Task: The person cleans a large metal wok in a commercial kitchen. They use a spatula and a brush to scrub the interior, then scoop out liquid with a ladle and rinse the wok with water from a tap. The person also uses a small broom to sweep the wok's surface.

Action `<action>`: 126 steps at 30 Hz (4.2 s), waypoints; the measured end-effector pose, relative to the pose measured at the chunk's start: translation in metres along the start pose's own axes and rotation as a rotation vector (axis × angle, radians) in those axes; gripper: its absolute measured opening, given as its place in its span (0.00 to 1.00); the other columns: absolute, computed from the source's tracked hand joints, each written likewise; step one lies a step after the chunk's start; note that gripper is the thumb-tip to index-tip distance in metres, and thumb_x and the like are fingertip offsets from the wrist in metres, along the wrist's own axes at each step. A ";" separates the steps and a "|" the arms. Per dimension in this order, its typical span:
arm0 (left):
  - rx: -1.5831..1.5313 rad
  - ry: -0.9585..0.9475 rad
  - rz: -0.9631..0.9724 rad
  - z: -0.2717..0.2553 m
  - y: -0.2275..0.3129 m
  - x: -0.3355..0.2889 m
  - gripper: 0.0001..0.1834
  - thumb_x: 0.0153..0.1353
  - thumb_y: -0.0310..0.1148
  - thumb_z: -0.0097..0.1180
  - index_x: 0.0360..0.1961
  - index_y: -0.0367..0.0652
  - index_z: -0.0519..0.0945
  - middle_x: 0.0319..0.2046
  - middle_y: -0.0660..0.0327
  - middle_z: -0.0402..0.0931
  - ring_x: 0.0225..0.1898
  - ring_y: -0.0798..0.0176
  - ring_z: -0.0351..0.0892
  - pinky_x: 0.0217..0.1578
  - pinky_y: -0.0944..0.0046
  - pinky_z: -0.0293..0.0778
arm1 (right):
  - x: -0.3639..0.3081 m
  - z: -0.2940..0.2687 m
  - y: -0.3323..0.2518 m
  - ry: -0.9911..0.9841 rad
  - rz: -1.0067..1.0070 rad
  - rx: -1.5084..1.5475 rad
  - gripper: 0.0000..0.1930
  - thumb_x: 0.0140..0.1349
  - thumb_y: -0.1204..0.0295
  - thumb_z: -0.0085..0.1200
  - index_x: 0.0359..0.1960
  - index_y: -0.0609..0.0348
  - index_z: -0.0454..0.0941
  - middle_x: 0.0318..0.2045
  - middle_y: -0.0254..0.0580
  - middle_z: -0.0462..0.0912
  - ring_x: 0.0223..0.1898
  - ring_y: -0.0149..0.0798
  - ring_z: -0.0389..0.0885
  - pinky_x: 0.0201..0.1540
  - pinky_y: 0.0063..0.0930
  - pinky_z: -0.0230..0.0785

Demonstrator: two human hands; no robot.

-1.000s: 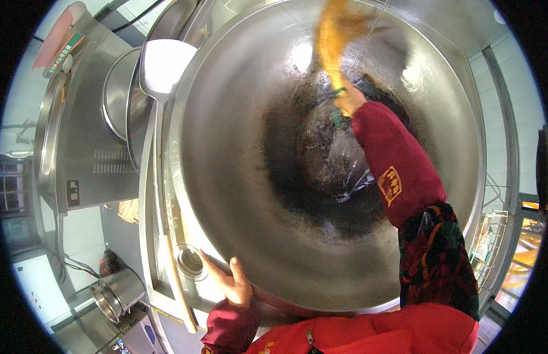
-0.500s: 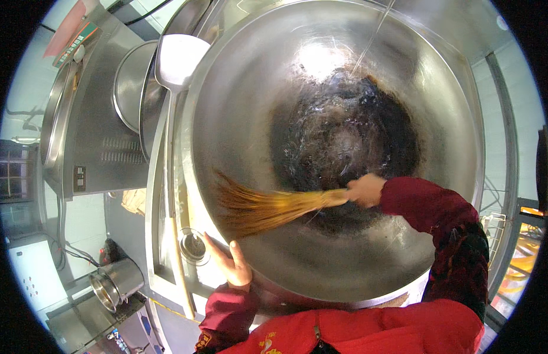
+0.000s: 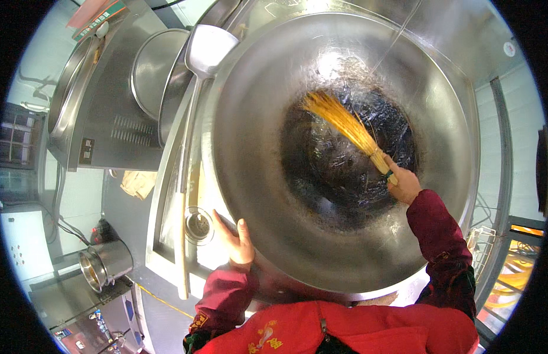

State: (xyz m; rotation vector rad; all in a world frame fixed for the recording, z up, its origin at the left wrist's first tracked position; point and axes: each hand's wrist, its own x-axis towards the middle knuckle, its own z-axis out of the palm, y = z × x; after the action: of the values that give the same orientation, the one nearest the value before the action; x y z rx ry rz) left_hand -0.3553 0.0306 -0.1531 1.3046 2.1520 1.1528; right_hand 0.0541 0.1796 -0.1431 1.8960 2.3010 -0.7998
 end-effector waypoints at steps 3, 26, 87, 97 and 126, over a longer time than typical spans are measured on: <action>0.045 0.021 0.015 0.001 -0.001 -0.001 0.36 0.58 0.30 0.50 0.62 0.28 0.46 0.61 0.39 0.47 0.64 0.44 0.45 0.62 0.55 0.41 | 0.008 -0.034 -0.025 0.092 -0.072 0.071 0.40 0.44 0.75 0.51 0.63 0.44 0.51 0.30 0.58 0.76 0.34 0.57 0.76 0.36 0.43 0.69; -0.260 -0.044 0.015 -0.004 -0.026 0.002 0.37 0.59 0.38 0.48 0.61 0.28 0.46 0.61 0.38 0.46 0.64 0.44 0.45 0.62 0.55 0.42 | 0.020 -0.078 -0.198 -0.038 -0.642 -0.200 0.35 0.43 0.73 0.48 0.59 0.43 0.60 0.15 0.52 0.72 0.18 0.55 0.72 0.22 0.43 0.63; -0.417 -0.292 -0.345 -0.024 -0.061 -0.008 0.31 0.60 0.47 0.47 0.62 0.46 0.57 0.58 0.59 0.60 0.57 0.61 0.59 0.51 0.64 0.59 | -0.330 0.039 -0.192 -0.433 -0.109 0.208 0.31 0.50 0.68 0.51 0.58 0.49 0.57 0.29 0.51 0.75 0.29 0.53 0.75 0.33 0.41 0.69; -0.390 -0.289 -0.219 -0.013 -0.047 -0.010 0.25 0.61 0.40 0.48 0.54 0.33 0.63 0.50 0.52 0.67 0.50 0.57 0.65 0.50 0.62 0.60 | -0.440 0.046 -0.135 -0.309 0.195 -0.078 0.27 0.52 0.71 0.45 0.56 0.38 0.59 0.28 0.50 0.75 0.26 0.51 0.77 0.26 0.43 0.69; 0.297 0.125 -0.072 0.014 -0.038 -0.022 0.36 0.55 0.39 0.53 0.59 0.27 0.55 0.57 0.37 0.56 0.59 0.40 0.55 0.60 0.52 0.49 | -0.106 0.103 0.002 -0.173 0.443 0.108 0.29 0.53 0.60 0.51 0.58 0.47 0.59 0.40 0.57 0.76 0.43 0.51 0.75 0.42 0.43 0.66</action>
State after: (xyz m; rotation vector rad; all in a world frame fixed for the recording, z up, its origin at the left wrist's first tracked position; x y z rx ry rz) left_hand -0.3560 0.0088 -0.1937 1.2892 2.5164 0.9352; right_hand 0.0531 0.0410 -0.1944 2.1650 1.6775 -0.9906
